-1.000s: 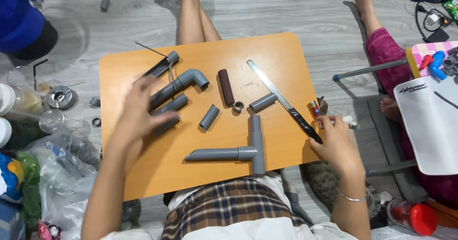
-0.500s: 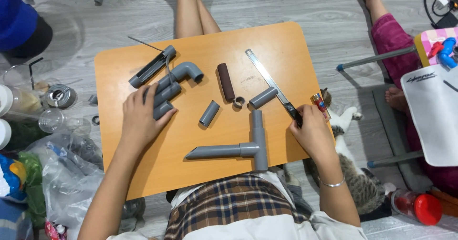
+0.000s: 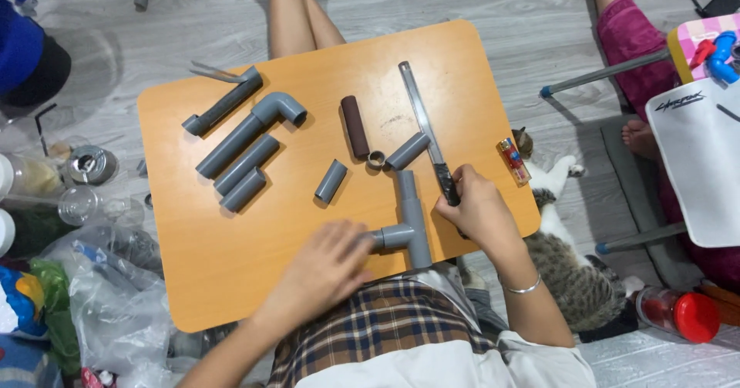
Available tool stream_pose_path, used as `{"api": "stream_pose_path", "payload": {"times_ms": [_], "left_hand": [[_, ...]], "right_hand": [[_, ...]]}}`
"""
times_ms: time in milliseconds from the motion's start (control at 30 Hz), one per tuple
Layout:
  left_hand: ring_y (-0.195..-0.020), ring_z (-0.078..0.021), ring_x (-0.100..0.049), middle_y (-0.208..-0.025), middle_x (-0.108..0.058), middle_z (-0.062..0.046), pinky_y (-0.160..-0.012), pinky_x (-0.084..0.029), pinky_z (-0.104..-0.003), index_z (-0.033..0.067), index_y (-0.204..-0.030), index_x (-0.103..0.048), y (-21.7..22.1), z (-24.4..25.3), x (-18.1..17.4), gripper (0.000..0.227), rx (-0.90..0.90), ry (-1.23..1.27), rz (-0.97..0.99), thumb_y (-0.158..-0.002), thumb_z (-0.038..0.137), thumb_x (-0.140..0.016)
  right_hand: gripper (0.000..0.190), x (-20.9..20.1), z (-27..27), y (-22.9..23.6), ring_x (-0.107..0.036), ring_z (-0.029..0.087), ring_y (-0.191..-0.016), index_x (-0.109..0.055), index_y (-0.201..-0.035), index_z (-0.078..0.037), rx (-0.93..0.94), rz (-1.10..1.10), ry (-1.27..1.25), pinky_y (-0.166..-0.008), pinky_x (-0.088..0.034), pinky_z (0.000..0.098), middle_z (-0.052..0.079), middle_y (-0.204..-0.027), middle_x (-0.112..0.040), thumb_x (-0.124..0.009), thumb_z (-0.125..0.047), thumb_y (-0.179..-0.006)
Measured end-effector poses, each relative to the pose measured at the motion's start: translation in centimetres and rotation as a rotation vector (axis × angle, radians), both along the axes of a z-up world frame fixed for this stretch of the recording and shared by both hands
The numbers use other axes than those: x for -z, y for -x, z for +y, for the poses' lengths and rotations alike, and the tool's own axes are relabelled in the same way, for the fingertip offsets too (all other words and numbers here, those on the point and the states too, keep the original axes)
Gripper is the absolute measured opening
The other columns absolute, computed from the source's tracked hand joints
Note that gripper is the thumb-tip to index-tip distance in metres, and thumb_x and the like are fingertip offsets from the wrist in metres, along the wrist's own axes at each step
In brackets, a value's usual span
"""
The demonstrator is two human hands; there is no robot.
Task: The person uses a piece of sandpaper to sand the exterior ends of gray PVC pipe segments and then fits them into connectors while sitting at a small table.
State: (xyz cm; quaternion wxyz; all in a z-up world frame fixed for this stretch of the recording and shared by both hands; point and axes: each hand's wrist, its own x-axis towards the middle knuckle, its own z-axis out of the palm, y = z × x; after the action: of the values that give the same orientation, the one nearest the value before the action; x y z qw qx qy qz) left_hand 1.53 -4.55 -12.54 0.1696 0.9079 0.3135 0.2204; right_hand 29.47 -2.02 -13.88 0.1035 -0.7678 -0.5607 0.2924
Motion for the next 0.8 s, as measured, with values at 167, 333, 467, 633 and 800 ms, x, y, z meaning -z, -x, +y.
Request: {"api": "stream_pose_path", "payload": {"times_ms": [167, 333, 467, 633, 800], "left_hand": [[-0.105, -0.0296, -0.055, -0.121, -0.057, -0.017, -0.089, -0.048, -0.041, -0.0013, -0.128, -0.051, -1.7, -0.4, 2.2, 0.039, 0.104, -0.229, 0.211, -0.09, -0.004, -0.059], [-0.109, -0.0307, -0.056, -0.129, -0.055, -0.018, -0.092, -0.05, -0.042, 0.0, -0.137, -0.046, -1.2, -1.0, 4.5, 0.051, 0.103, -0.153, 0.202, -0.088, -0.006, -0.059], [-0.107, -0.0311, -0.055, -0.134, -0.054, -0.014, -0.086, -0.05, -0.043, 0.0061, -0.14, -0.046, 0.0, -1.2, 4.9, 0.054, 0.123, -0.093, 0.209, -0.088, -0.004, -0.059], [-0.105, -0.0336, -0.055, -0.13, -0.056, -0.016, -0.085, -0.049, -0.045, 0.005, -0.136, -0.049, -0.1, -1.3, 4.0, 0.047, 0.12, -0.069, 0.175, -0.09, 0.001, -0.058], [-0.092, -0.0308, -0.053, -0.123, -0.057, -0.01, -0.082, -0.047, -0.043, 0.0092, -0.131, -0.052, -0.5, -0.7, 4.4, 0.036, 0.118, -0.006, 0.076, -0.097, 0.017, -0.052]], "right_hand": [[0.023, 0.8, -0.7, 0.7, -0.055, 0.021, -0.052, -0.048, -0.089, -0.005, -0.14, 0.014, -0.083, -0.043, -0.04, 0.0361, 0.006, -0.064, -0.051, -0.066, -0.02, -0.086], [0.027, 0.8, -0.6, 1.5, -0.06, 0.025, -0.051, -0.052, -0.102, -0.005, -0.18, 0.007, -0.094, -0.044, -0.043, 0.0381, 0.008, -0.064, -0.061, -0.065, -0.024, -0.088], [0.03, 0.3, -0.6, 1.5, -0.06, 0.026, -0.052, -0.054, -0.109, -0.005, -0.203, -0.02, -0.093, -0.043, -0.043, 0.0387, 0.009, -0.065, -0.061, -0.064, -0.026, -0.089], [0.02, -0.6, -0.2, 2.0, -0.059, 0.026, -0.052, -0.05, -0.096, -0.008, -0.232, 0.018, -0.092, -0.045, -0.042, 0.0388, 0.008, -0.065, -0.058, -0.061, -0.025, -0.093], [0.026, 1.4, -0.8, 1.8, -0.062, 0.047, -0.06, -0.048, -0.108, -0.013, -0.236, -0.097, -0.16, -0.05, -0.045, 0.0568, 0.018, -0.073, -0.066, -0.059, -0.026, -0.089]]}}
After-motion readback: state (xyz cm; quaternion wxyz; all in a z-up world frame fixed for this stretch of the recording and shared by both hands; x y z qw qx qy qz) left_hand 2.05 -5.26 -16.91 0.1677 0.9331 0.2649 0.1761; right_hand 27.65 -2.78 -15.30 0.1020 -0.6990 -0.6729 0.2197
